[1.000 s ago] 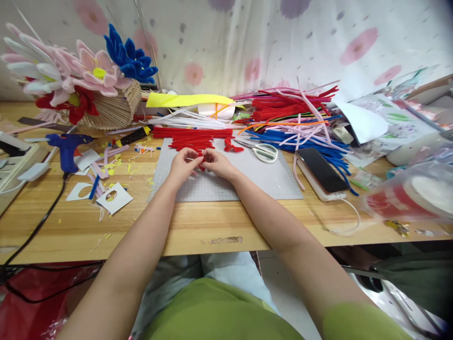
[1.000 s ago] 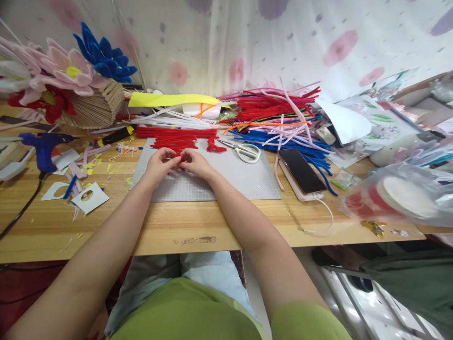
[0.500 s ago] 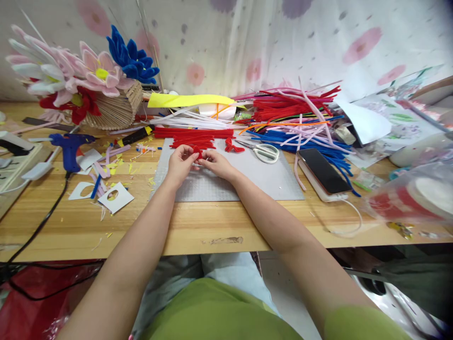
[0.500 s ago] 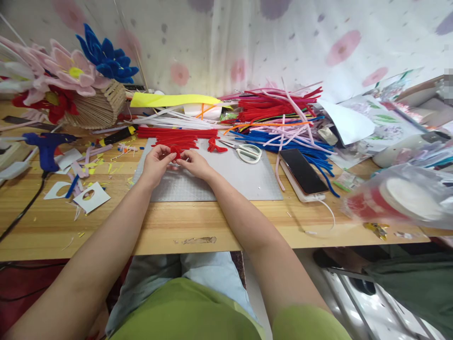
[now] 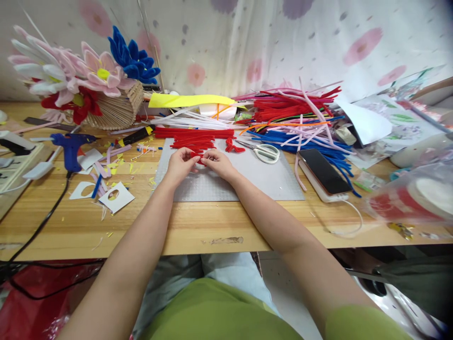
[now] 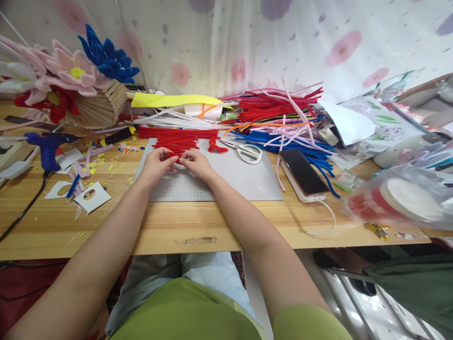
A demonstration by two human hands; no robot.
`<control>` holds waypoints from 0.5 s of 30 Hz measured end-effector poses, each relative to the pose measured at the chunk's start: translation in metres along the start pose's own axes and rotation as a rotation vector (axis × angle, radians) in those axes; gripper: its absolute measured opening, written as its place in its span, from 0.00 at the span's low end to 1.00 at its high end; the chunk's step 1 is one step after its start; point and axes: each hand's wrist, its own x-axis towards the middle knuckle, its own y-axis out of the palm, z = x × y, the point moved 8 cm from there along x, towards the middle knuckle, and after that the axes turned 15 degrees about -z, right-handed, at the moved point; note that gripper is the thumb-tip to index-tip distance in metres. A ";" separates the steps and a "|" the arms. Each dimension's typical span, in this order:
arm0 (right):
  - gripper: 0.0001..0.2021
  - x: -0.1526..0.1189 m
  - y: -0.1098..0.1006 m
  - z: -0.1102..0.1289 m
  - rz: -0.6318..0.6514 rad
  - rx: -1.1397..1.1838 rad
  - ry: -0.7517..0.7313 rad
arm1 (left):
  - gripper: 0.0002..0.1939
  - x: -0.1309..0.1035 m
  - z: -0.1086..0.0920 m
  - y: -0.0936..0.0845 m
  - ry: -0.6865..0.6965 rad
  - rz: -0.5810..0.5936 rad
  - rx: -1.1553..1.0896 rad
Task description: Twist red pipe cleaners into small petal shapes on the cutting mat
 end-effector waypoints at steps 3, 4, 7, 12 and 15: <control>0.06 -0.001 -0.003 0.004 -0.086 -0.062 -0.053 | 0.12 -0.001 0.000 -0.001 -0.027 -0.028 -0.028; 0.06 -0.002 -0.004 0.005 -0.109 -0.080 -0.067 | 0.12 -0.002 0.001 -0.001 -0.056 -0.033 -0.052; 0.08 -0.001 -0.001 0.007 -0.124 -0.120 -0.098 | 0.12 -0.006 0.009 0.004 -0.182 -0.016 -0.159; 0.08 0.000 0.005 0.003 -0.098 -0.153 -0.138 | 0.13 -0.008 0.010 0.007 -0.173 -0.050 -0.204; 0.08 -0.002 0.002 0.005 -0.147 -0.172 -0.175 | 0.14 -0.007 0.011 0.004 -0.172 -0.107 -0.181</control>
